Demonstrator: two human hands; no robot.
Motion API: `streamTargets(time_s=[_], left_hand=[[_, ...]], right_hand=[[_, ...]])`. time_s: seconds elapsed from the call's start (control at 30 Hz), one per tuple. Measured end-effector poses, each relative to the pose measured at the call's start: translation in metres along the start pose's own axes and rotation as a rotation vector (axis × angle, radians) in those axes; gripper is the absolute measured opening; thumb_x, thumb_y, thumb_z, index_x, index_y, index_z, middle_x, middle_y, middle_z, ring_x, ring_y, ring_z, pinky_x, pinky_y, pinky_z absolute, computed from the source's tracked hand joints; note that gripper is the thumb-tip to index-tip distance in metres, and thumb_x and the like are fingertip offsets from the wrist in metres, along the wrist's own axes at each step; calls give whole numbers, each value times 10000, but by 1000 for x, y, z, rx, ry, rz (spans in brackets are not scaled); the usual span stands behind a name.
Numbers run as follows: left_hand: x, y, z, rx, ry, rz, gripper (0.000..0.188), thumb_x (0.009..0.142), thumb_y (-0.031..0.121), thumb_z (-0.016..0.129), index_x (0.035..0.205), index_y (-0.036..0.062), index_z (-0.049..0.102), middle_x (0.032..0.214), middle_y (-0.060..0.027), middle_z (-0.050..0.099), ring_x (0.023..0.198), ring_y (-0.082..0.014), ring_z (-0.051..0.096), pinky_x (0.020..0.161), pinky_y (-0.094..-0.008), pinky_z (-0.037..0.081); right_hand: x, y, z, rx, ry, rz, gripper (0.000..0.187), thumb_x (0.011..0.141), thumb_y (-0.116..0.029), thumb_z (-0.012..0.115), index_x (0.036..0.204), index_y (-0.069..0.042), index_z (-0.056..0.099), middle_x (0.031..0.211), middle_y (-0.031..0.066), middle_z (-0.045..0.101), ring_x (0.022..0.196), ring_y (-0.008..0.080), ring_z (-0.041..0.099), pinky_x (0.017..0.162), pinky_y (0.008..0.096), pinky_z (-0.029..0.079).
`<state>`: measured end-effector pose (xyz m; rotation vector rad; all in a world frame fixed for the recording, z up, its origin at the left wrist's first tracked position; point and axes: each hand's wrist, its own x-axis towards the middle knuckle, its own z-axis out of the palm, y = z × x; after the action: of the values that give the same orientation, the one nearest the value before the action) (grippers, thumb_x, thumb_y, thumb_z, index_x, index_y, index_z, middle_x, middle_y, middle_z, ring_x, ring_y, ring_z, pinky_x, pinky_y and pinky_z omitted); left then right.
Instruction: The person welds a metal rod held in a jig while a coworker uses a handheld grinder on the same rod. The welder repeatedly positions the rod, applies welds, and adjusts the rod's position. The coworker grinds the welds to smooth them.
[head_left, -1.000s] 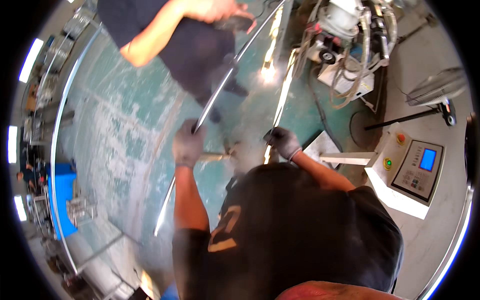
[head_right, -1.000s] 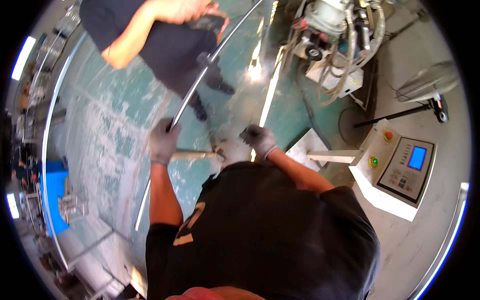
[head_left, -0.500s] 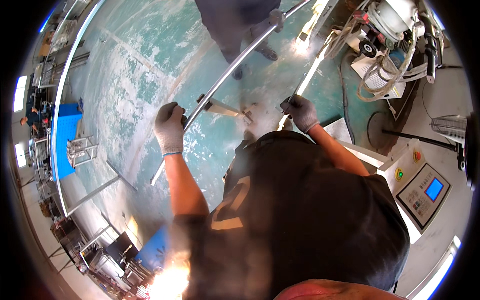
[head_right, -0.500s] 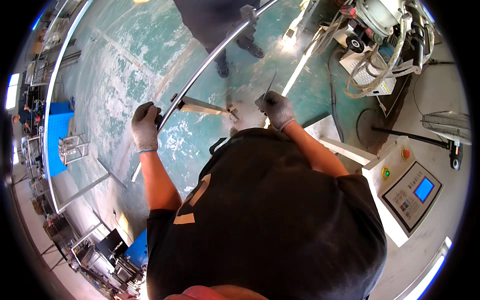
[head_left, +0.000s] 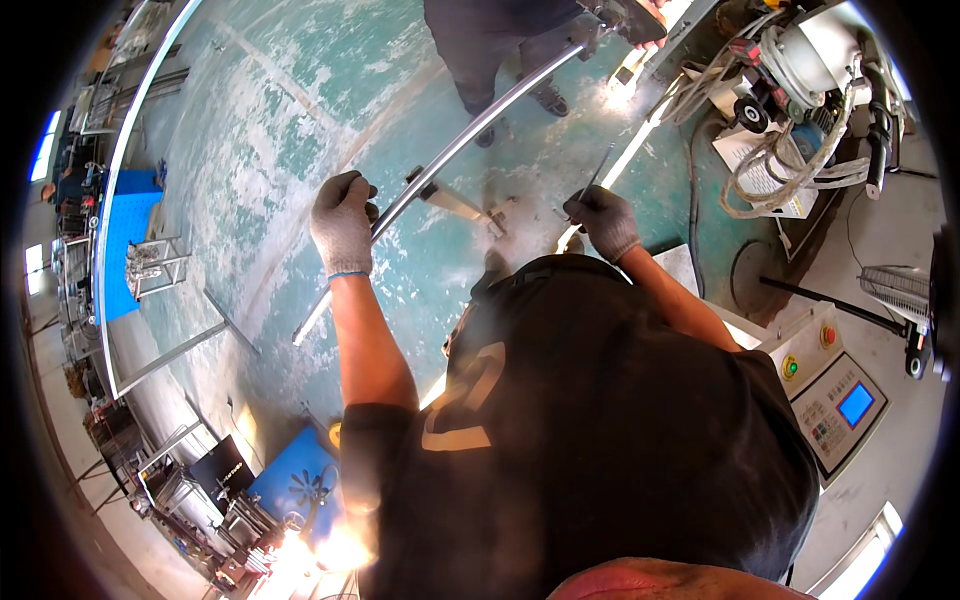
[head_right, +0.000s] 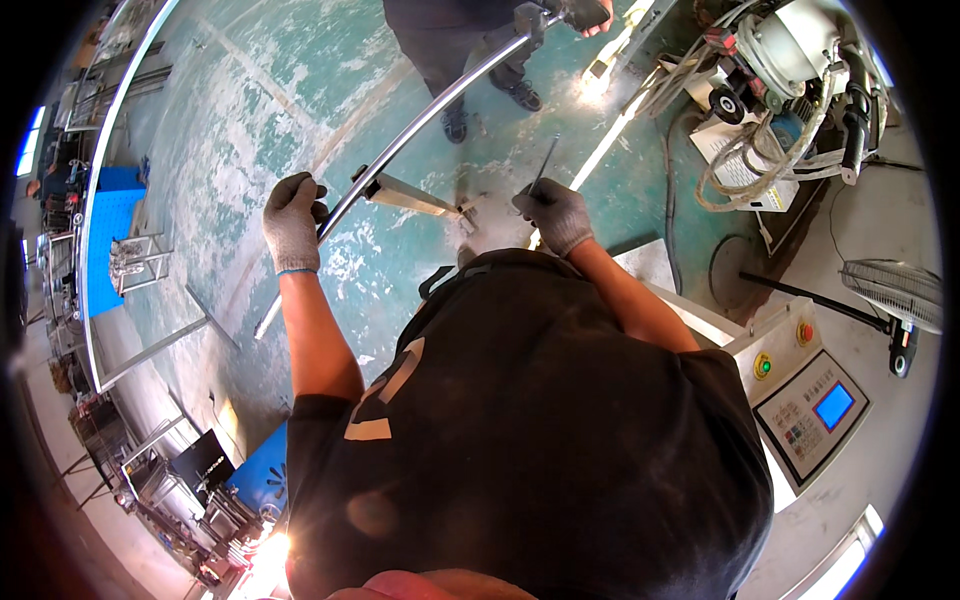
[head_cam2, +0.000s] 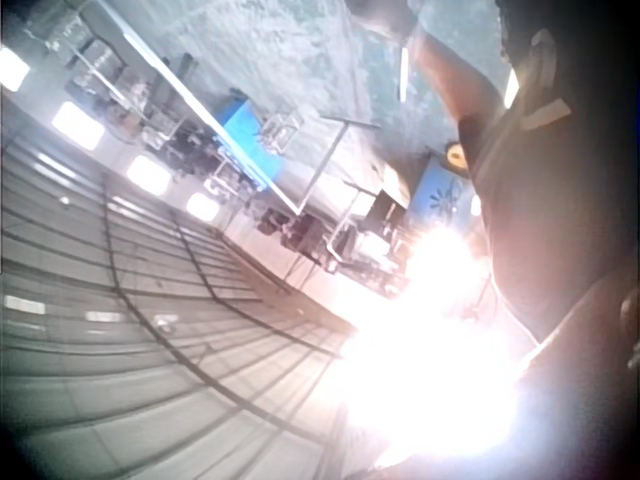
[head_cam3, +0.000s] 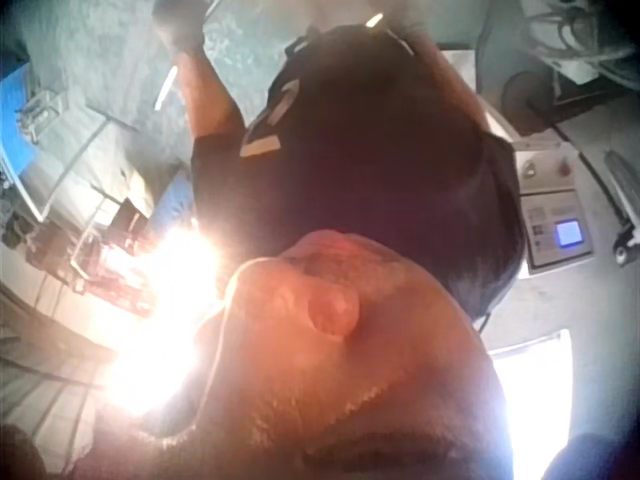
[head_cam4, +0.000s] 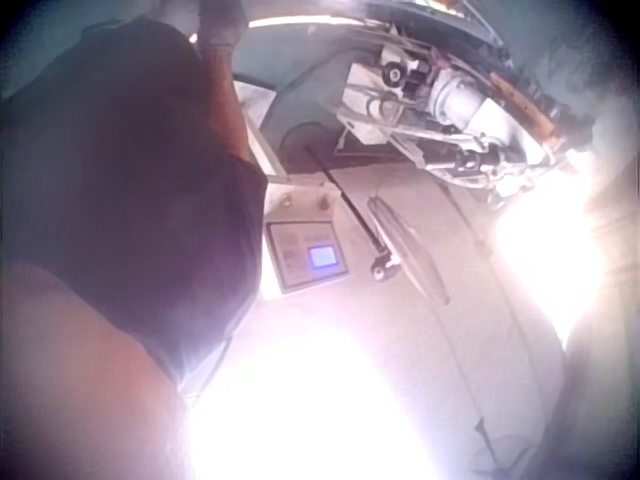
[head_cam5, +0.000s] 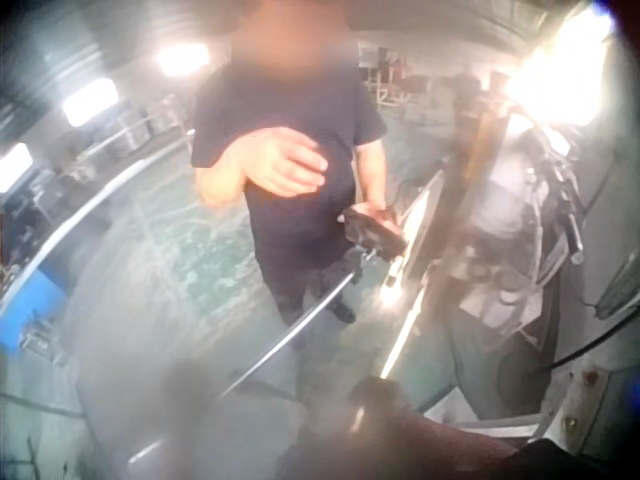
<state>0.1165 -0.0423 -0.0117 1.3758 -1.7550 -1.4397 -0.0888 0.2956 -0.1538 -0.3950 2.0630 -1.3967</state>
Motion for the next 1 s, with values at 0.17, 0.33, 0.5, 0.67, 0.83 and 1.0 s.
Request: streamTargets(time_s=[0.17,0.33,0.5,0.67,0.83,1.0], left_hand=[[8,-7,-4,-173,2,-16,241,1046,109,699,1214,-47,773,945,-127,794,674,-172,669,641,-327,568],[9,-11,-4,-175,6,-22,211,1039,96,697,1187,-32,777,925,-117,785,651,-163,653,614,-322,556],[3,-6,6,-6,0,27,162,1016,112,698,1108,9,784,901,-82,773,634,-128,626,588,-303,513],[2,-4,11,63,2,29,169,1021,128,703,1102,4,785,896,-71,767,650,-117,619,584,-299,501],[4,-8,11,98,15,40,183,1016,132,712,1114,2,796,909,-65,774,671,-118,636,599,-303,520],[9,-16,11,138,16,79,201,1017,145,719,1128,1,805,914,-68,780,700,-117,651,606,-301,525]], right_hand=[[0,-3,-3,-41,10,16,175,1010,-194,835,1011,-23,795,845,53,786,754,127,716,712,333,589],[-4,11,-9,-6,-3,-115,76,1025,-108,754,1051,-83,821,917,48,797,783,146,752,721,325,609],[0,3,-13,-270,-28,-41,243,1000,-295,774,1056,-63,821,922,95,811,829,234,788,786,390,626],[-8,0,-18,-83,24,49,290,991,-306,828,1059,-25,817,903,112,823,815,202,787,777,369,616],[-9,1,-18,-43,38,43,255,988,-259,849,1051,-15,814,883,109,814,798,181,769,773,359,613],[-10,1,-16,-54,46,47,251,992,-260,857,1050,-19,816,877,104,814,788,171,762,767,357,612]])
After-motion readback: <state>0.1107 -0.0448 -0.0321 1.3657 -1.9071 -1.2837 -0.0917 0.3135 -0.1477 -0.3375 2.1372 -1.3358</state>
